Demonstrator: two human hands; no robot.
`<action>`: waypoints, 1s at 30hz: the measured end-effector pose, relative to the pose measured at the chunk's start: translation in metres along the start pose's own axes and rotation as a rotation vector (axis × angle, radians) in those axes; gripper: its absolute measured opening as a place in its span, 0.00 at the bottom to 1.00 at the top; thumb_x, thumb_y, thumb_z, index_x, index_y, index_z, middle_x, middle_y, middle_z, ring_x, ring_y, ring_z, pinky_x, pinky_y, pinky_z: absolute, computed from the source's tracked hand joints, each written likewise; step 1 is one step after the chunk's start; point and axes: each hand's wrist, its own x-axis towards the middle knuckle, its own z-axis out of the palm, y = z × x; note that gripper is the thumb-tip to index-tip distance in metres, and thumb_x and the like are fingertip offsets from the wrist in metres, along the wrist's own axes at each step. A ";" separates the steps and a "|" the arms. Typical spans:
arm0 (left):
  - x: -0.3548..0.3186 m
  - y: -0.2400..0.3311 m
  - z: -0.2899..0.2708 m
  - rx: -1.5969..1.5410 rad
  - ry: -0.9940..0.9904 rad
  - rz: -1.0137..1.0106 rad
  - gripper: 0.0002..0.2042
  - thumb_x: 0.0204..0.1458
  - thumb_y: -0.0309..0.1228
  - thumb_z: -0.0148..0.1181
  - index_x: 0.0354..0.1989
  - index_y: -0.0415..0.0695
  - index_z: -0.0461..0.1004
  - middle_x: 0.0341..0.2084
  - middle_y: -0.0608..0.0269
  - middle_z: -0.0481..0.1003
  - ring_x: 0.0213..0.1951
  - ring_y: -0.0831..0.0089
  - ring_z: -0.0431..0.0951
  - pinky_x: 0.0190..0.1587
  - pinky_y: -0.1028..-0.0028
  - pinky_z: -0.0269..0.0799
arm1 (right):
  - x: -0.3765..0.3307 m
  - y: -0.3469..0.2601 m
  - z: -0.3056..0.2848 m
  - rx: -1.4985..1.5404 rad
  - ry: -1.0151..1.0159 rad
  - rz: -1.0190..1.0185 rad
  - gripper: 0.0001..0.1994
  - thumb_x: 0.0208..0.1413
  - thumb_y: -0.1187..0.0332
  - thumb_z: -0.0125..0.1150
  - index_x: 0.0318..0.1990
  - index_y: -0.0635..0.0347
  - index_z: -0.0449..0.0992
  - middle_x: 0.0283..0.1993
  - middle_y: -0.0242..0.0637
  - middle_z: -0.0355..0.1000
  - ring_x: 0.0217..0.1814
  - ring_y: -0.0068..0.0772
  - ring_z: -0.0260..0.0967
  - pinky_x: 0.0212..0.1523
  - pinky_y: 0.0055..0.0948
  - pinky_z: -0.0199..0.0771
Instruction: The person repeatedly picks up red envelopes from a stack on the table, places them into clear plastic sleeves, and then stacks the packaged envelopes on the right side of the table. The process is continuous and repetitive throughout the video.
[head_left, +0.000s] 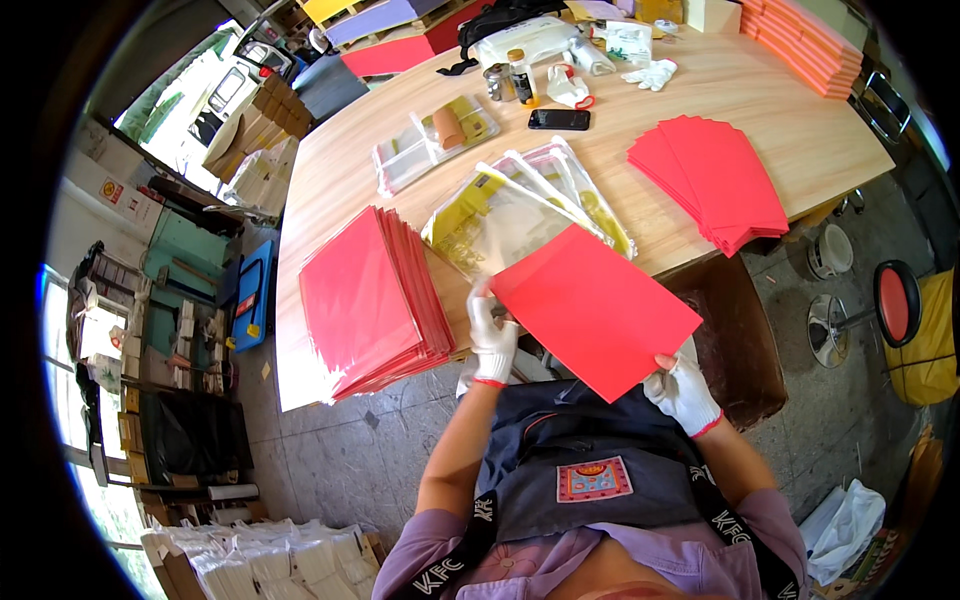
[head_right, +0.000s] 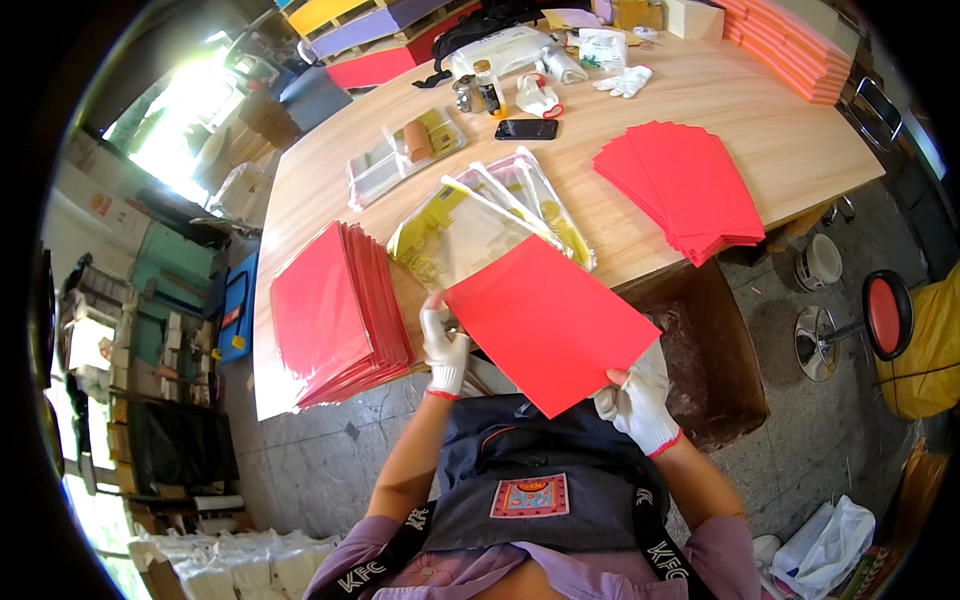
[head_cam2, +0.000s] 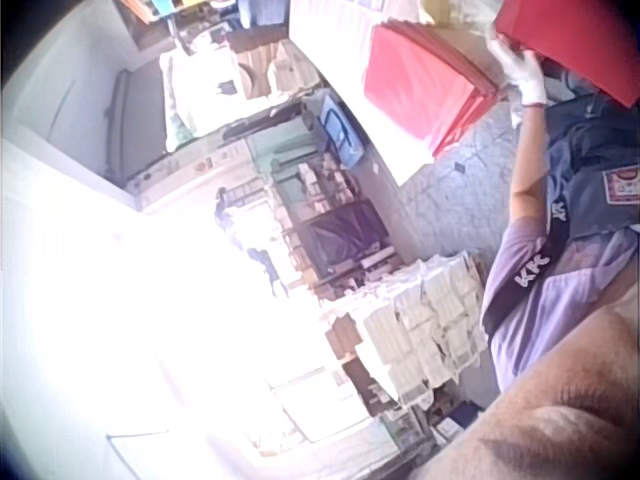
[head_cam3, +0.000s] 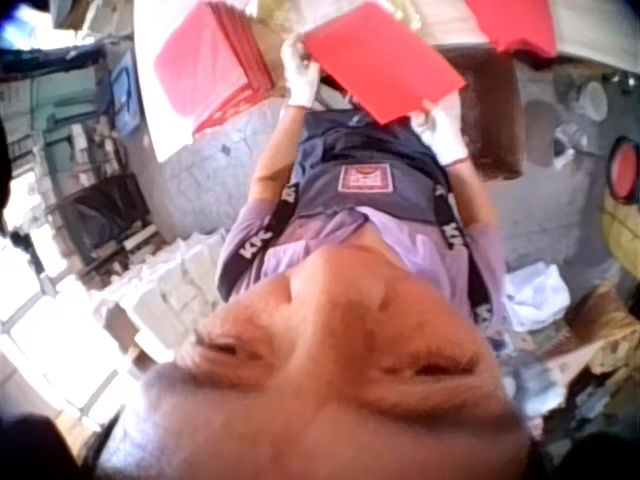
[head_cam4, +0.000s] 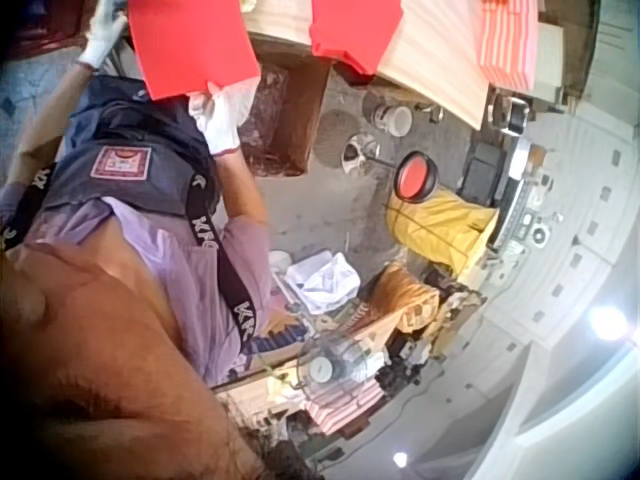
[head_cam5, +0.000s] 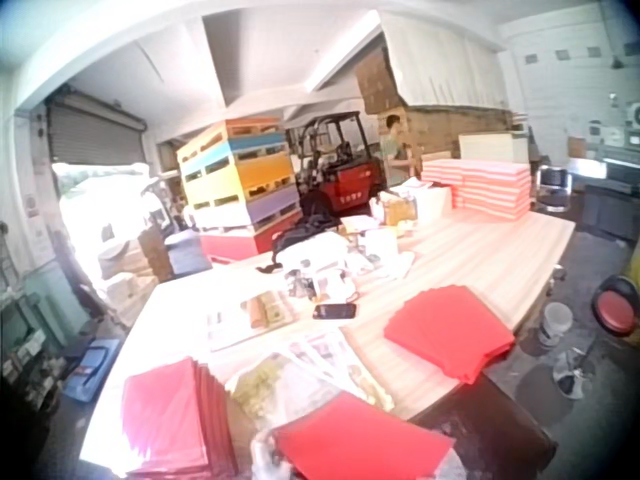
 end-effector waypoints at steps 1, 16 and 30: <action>-0.008 0.000 0.011 -0.164 0.139 -0.151 0.22 0.46 0.18 0.54 0.52 0.45 0.61 0.33 0.62 0.73 0.31 0.71 0.75 0.30 0.75 0.71 | 0.000 0.002 0.002 -0.009 -0.027 0.020 0.15 0.52 0.69 0.55 0.46 0.60 0.64 0.27 0.36 0.70 0.15 0.22 0.63 0.13 0.16 0.62; -0.085 -0.048 0.060 -1.355 -0.253 -0.995 0.21 0.59 0.43 0.34 0.55 0.43 0.60 0.49 0.54 0.66 0.49 0.60 0.69 0.50 0.63 0.68 | 0.002 -0.003 0.024 -0.277 0.155 0.145 0.17 0.58 0.70 0.45 0.53 0.67 0.58 0.34 0.48 0.71 0.24 0.39 0.72 0.21 0.29 0.76; -0.087 -0.014 0.005 -0.809 -0.336 -1.085 0.17 0.55 0.33 0.51 0.50 0.36 0.62 0.41 0.53 0.71 0.32 0.64 0.77 0.32 0.70 0.77 | 0.091 0.050 0.041 -0.600 -0.013 0.148 0.13 0.60 0.67 0.44 0.49 0.63 0.65 0.28 0.35 0.69 0.28 0.30 0.71 0.28 0.30 0.74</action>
